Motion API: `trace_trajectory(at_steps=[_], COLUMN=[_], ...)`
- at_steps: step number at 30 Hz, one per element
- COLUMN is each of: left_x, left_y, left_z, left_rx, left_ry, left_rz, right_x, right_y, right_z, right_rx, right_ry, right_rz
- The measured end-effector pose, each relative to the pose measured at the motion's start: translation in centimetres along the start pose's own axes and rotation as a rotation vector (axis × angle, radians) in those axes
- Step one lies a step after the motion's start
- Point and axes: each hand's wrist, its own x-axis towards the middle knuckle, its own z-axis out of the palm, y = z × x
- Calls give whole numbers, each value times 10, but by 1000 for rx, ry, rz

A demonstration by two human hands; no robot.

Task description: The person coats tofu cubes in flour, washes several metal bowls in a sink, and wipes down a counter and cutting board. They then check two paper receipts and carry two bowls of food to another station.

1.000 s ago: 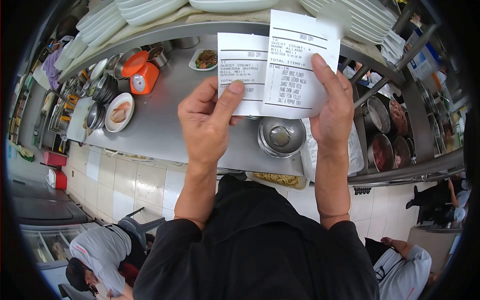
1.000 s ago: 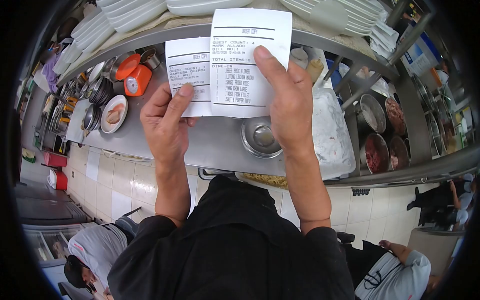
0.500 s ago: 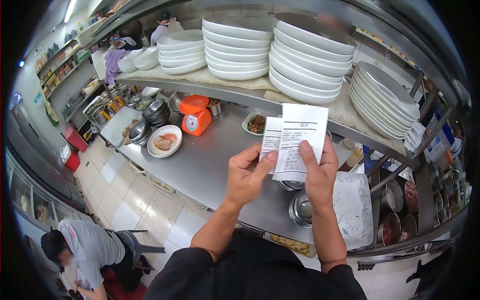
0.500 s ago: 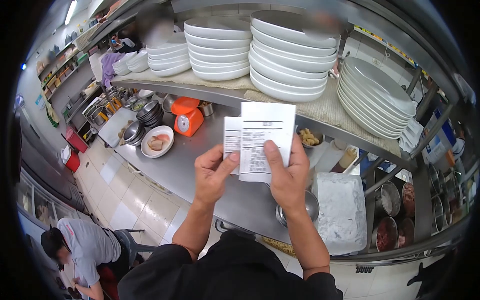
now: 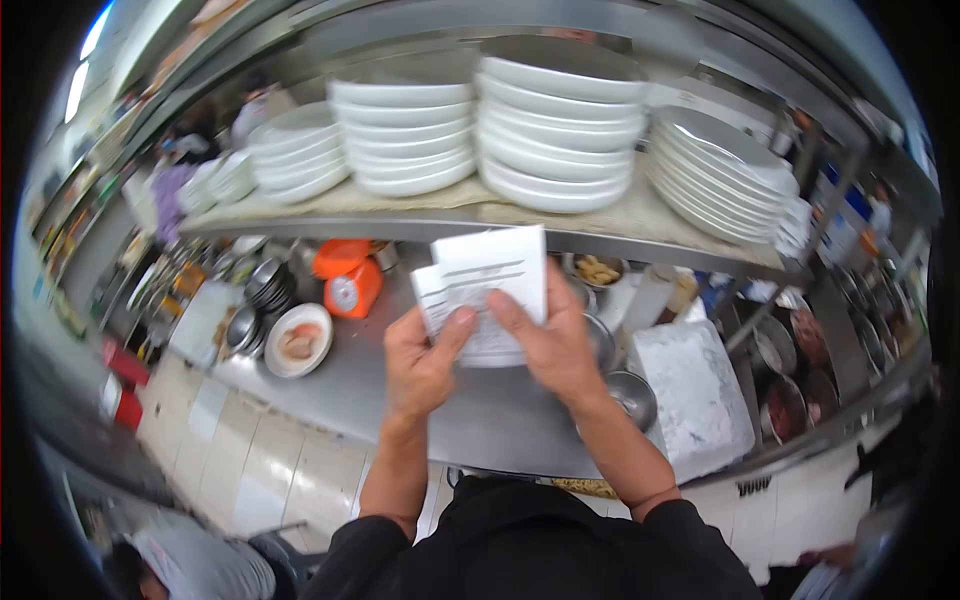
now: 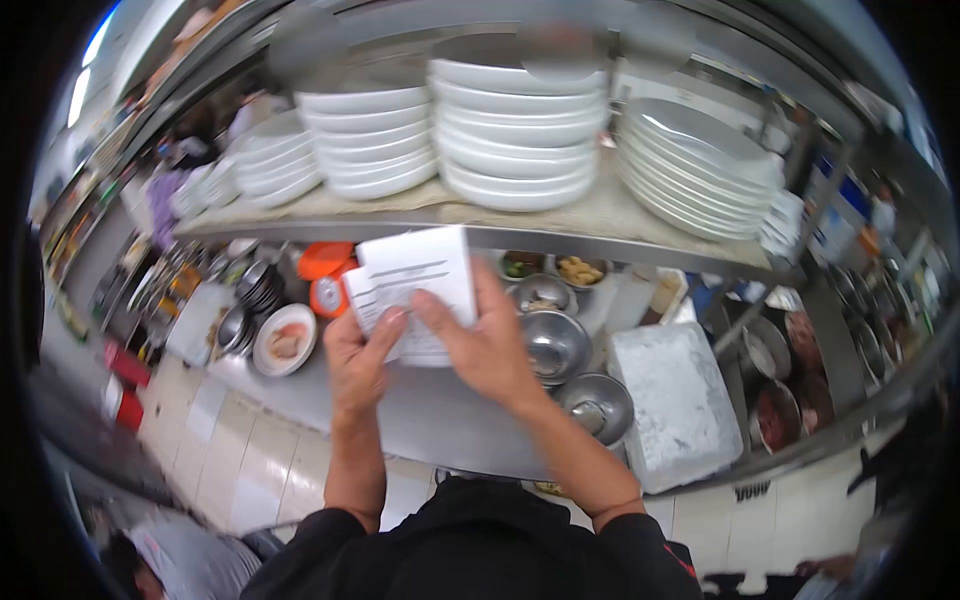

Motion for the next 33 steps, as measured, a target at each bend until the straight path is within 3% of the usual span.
trace_trajectory(at_steps=[2,3,5,7,10,14,17,19,21,23,24,25,27,29,33], left_x=[-3,-5,-11,-14,-28,-68,-118,-152,-181,-206,-206,-206,-216,-221,-237], left_y=[0,2,-7,-9,-21,-68,-104,-118,-128,-141,-134,-127,-131,-134,-129], left_z=[-1,-1,-4,3,1,-20,-24,-26,-22,-21,-15,-9,-12,-14,-27], left_rx=[6,2,55,82,184,123,229,460,539,626,701,778,844,909,1106], left_ry=[-51,-78,-137,-242,-212,-269,-290,-384,-417,-442,-502,-556,-555,-541,-503], left_rz=[2,-49,-100,-86,-155,-402,-602,-715,-674,-803,-794,-785,-762,-766,-819], right_x=[-8,-11,-15,-22,-21,4,35,61,84,100,111,112,113,115,117], right_y=[1,5,7,-6,-52,-105,-156,-172,-172,-167,-163,-167,-166,-163,-159], right_z=[-1,-1,-11,-34,-82,-217,-294,-345,-374,-397,-424,-420,-395,-408,-439], right_rx=[27,-9,-351,-353,-234,-896,-1228,-1279,-1295,-1691,-1621,-1615,-1563,-1513,-1687], right_ry=[8,82,70,223,504,834,1015,939,936,1032,964,970,1079,1085,1008], right_rz=[185,167,-204,-203,-118,-510,-515,-464,-410,-282,-266,-279,-91,-77,-157])
